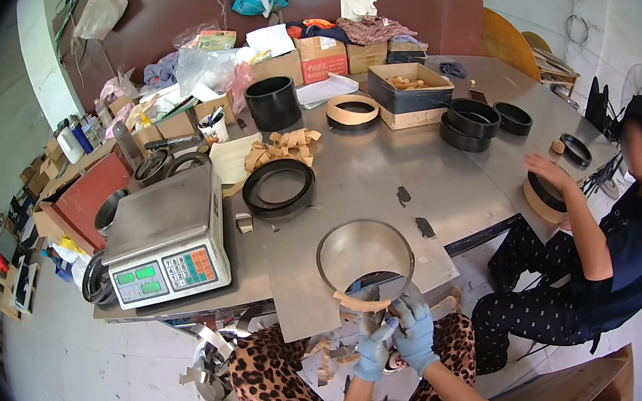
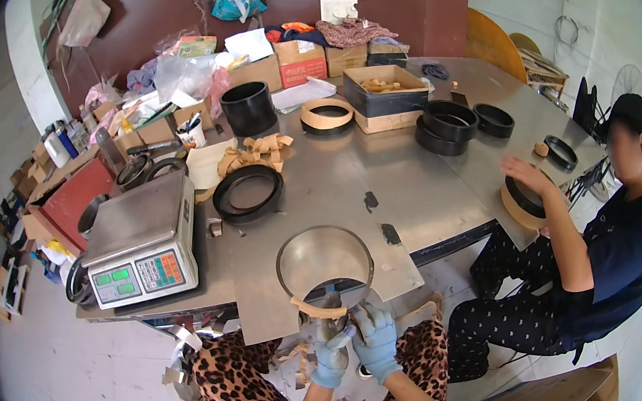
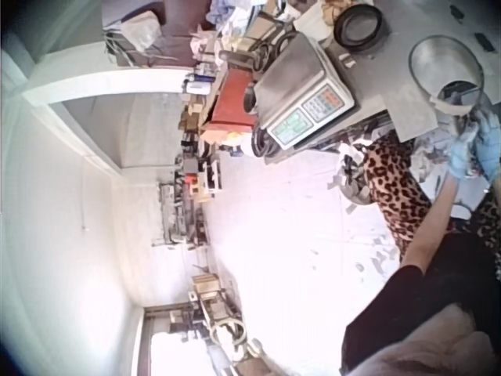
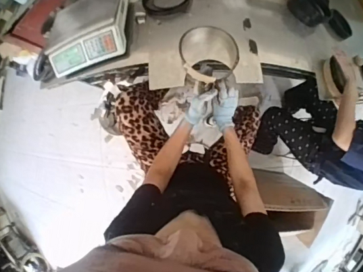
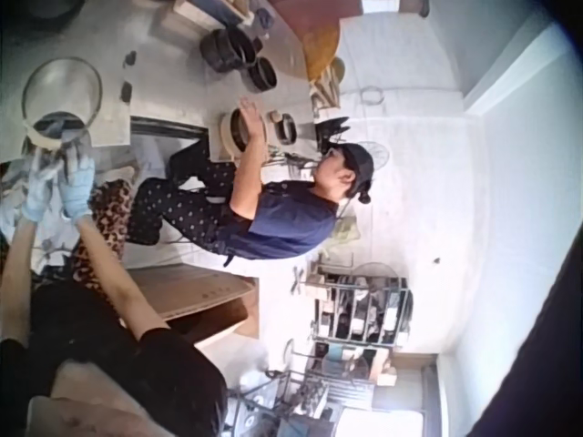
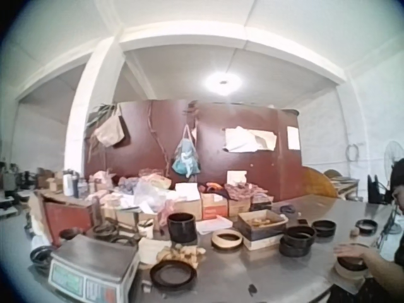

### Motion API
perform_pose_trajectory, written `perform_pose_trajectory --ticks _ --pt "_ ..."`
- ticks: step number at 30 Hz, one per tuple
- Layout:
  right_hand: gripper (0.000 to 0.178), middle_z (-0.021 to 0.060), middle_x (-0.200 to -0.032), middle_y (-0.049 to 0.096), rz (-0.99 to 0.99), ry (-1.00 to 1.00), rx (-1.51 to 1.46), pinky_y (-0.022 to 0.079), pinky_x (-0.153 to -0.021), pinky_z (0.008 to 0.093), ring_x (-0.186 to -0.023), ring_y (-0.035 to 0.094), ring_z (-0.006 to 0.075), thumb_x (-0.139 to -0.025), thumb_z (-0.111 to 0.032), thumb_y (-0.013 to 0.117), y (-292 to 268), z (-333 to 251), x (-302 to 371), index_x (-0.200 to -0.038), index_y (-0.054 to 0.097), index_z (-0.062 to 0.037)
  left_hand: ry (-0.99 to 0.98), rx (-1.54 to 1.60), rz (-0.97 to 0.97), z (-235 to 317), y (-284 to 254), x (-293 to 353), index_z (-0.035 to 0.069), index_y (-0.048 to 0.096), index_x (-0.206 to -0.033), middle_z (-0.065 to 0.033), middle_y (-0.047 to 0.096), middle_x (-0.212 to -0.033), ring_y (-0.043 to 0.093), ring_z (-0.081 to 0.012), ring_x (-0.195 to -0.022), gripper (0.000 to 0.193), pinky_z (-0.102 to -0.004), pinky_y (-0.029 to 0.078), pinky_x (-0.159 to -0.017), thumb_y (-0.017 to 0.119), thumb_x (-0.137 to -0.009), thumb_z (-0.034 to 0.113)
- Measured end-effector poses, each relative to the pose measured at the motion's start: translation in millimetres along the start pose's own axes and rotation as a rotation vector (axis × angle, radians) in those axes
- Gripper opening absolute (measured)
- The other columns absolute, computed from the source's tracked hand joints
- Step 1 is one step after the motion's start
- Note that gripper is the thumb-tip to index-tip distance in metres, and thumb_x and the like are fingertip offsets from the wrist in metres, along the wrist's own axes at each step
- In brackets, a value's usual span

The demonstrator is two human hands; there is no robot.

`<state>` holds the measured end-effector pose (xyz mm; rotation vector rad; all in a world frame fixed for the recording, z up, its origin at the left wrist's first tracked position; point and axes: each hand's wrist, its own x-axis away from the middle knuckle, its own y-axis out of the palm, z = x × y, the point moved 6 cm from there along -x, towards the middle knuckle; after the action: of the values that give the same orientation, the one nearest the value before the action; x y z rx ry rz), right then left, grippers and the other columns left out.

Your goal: The person applies strips along the rim of metal rings, packs rings into a cardboard box, and fits rings together before placing them on a digital scale.

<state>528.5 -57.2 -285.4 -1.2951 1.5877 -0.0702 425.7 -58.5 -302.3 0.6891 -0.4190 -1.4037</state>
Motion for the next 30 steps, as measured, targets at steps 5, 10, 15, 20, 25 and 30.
perform_pose_trajectory --ticks 5,10,15,20,25,30 --pt "0.046 0.0135 -0.099 0.057 -0.097 -0.043 0.078 0.047 -0.074 0.0419 -0.085 0.056 0.0324 -0.071 -0.009 0.073 -28 -29 28 -0.115 0.058 -0.0083 -0.019 0.082 0.098 -13 -16 -5 0.0 0.041 -0.138 -0.0118 0.049 -0.137 0.046 -0.0199 -0.126 0.055 -0.034 0.038 -0.104 0.062 -0.088 0.006" --pt "0.039 0.0113 -0.088 0.058 0.009 -0.129 0.005 0.047 -0.065 0.0403 -0.075 0.057 0.0302 -0.07 -0.009 0.075 -102 -74 -49 -0.106 0.059 -0.0086 -0.013 0.229 0.086 -16 -14 -6 -0.001 0.048 -0.127 -0.0122 0.057 -0.128 0.054 -0.0223 -0.117 0.04 -0.0364 0.044 -0.099 0.06 -0.089 0.008" --pt "0.03 0.0162 -0.08 0.063 -0.374 0.121 0.02 0.049 -0.068 0.0443 -0.076 0.061 0.0366 -0.075 -0.02 0.073 -35 -59 -142 -0.097 0.059 -0.0057 -0.184 0.54 -0.066 -48 -45 -12 0.004 0.05 -0.125 -0.0123 0.06 -0.122 0.06 -0.0253 -0.109 0.039 -0.041 0.053 -0.088 0.059 -0.087 0.01" --pt "0.024 0.0163 -0.09 0.065 -0.606 0.035 0.194 0.049 -0.072 0.0447 -0.083 0.063 0.0372 -0.079 -0.027 0.071 -2 -43 -133 -0.088 0.063 -0.0056 -0.378 0.868 -0.072 -75 -32 -31 0.007 0.049 -0.129 -0.0089 0.059 -0.126 0.06 -0.0255 -0.112 0.047 -0.0396 0.053 -0.092 0.065 -0.085 0.014" --pt "0.017 0.013 -0.082 0.057 0.019 0.069 -0.028 0.044 -0.07 0.0409 -0.08 0.056 0.0322 -0.08 -0.019 0.069 -66 -51 -92 -0.086 0.061 -0.0054 -0.255 0.89 0.021 -87 -36 -27 0.009 0.049 -0.131 -0.0096 0.058 -0.128 0.057 -0.0251 -0.116 0.051 -0.0408 0.052 -0.094 0.068 -0.085 0.013" --pt "0.045 0.0142 -0.096 0.051 -0.091 0.424 -0.168 0.038 -0.078 0.043 -0.089 0.048 0.0301 -0.068 -0.029 0.081 -24 -3 -12 -0.093 0.054 -0.0047 -0.455 0.497 0.184 -82 -22 6 0.004 0.048 -0.133 -0.0134 0.057 -0.126 0.056 -0.0275 -0.116 0.051 -0.0408 0.045 -0.101 0.053 -0.095 0.037"
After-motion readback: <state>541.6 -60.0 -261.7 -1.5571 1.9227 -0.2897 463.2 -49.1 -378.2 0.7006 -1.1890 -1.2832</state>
